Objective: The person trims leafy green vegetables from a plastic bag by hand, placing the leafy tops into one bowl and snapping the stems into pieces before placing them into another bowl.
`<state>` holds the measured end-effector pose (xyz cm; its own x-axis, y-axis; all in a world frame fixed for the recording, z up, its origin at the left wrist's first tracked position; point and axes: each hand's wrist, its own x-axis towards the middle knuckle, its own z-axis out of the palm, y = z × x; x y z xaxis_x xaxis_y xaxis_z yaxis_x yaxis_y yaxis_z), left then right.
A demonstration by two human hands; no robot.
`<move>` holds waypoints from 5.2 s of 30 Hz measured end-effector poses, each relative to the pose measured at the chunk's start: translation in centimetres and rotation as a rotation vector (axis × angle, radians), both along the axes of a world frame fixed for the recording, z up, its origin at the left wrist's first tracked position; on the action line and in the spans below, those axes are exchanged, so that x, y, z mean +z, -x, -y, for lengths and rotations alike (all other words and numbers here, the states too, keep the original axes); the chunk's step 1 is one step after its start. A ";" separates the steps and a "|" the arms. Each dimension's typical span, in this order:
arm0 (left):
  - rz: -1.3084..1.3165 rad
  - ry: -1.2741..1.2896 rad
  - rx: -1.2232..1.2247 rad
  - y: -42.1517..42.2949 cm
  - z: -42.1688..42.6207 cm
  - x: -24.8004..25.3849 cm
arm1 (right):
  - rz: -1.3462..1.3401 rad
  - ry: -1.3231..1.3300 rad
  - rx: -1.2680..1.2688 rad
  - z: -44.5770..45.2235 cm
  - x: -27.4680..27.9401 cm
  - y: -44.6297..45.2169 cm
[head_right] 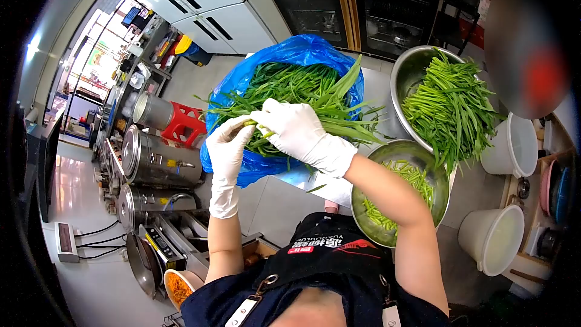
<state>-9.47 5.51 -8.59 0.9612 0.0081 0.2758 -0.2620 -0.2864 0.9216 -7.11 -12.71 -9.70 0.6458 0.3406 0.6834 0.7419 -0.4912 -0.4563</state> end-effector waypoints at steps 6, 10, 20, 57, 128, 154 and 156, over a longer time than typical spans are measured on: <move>0.105 -0.153 0.055 0.5 0.8 -0.1 | 0.089 0.145 0.001 0.4 0.7 0.1; 0.442 -0.398 -0.015 0.1 1.4 -0.3 | 0.085 0.260 -0.015 0.7 1.1 0.4; 0.405 -0.470 -0.028 0.3 0.9 -2.4 | -0.587 -0.344 0.015 2.3 -2.4 -1.6; 0.464 -0.523 0.214 0.8 -7.8 1.5 | -0.545 -0.424 -0.159 11.6 0.4 1.2; -0.328 -0.003 0.019 2.1 -2.9 -0.4 | 0.220 0.159 -0.295 6.3 -3.0 0.7; -0.527 0.031 -0.205 1.0 -3.0 -1.5 | -0.284 -0.402 -0.199 7.4 -3.9 1.1; -0.552 0.054 -0.107 0.7 -5.0 -2.4 | -0.670 -0.581 -0.231 12.0 -2.2 0.4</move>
<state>-10.13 10.51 -10.99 0.9590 -0.0967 -0.2664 0.2384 -0.2334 0.9427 -7.50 -24.68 -11.94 0.9783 -0.1262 0.1645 0.1446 -0.1531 -0.9776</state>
